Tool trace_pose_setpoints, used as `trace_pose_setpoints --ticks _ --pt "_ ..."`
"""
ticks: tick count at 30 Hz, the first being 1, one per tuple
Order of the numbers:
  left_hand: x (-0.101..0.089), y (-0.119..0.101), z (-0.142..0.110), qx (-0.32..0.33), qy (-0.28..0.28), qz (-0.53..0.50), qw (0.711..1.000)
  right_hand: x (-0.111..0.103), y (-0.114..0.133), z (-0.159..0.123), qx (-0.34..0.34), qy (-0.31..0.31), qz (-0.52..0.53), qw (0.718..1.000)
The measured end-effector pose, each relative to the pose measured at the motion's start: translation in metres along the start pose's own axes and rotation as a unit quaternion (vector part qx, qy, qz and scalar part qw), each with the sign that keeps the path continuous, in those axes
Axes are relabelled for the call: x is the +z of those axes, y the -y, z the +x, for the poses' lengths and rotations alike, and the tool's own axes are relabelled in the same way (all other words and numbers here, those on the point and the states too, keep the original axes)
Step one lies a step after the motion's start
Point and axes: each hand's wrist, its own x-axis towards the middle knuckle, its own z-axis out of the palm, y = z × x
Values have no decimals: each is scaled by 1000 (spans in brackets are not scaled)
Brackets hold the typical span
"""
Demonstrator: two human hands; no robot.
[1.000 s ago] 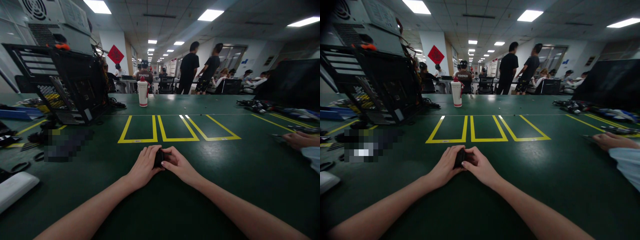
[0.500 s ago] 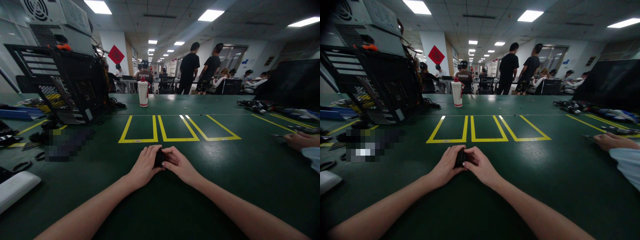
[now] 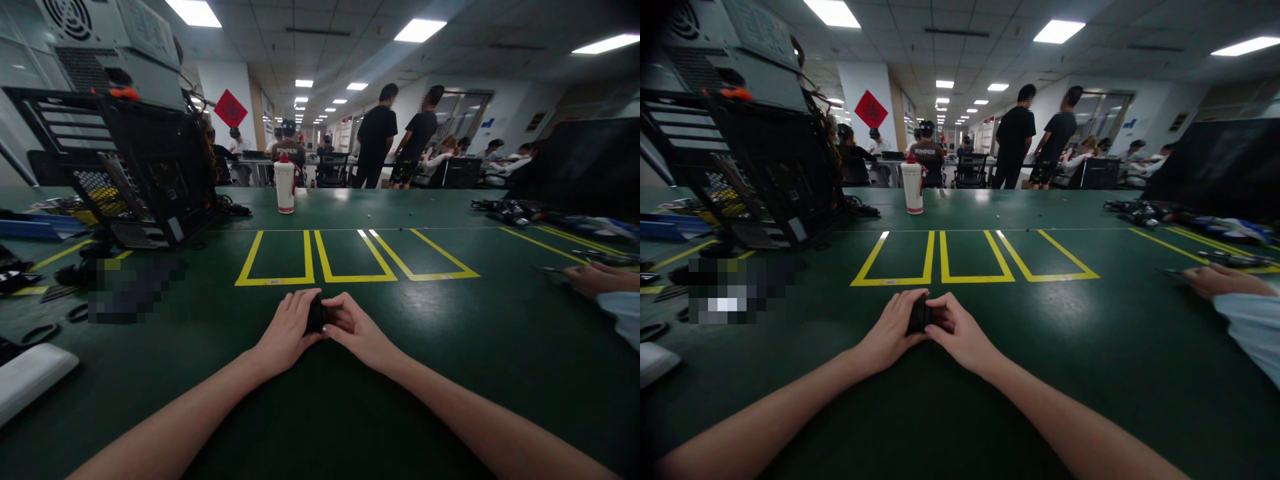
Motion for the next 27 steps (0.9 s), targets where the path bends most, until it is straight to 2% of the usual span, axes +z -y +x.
trace_pose_setpoints --ticks 7,16,22,27 --pt "0 0 1 3 -10 -4 1000 3 -1 1 -6 -23 -10 1000" --pt "2 2 0 -2 -6 -4 1000 -1 4 2 3 12 0 1000" --pt "1 1 1 2 -9 -1 1000 1 -4 5 -21 -26 -8 999" --pt "0 0 0 -2 -3 -9 1000 -1 -4 6 4 -29 -36 999"
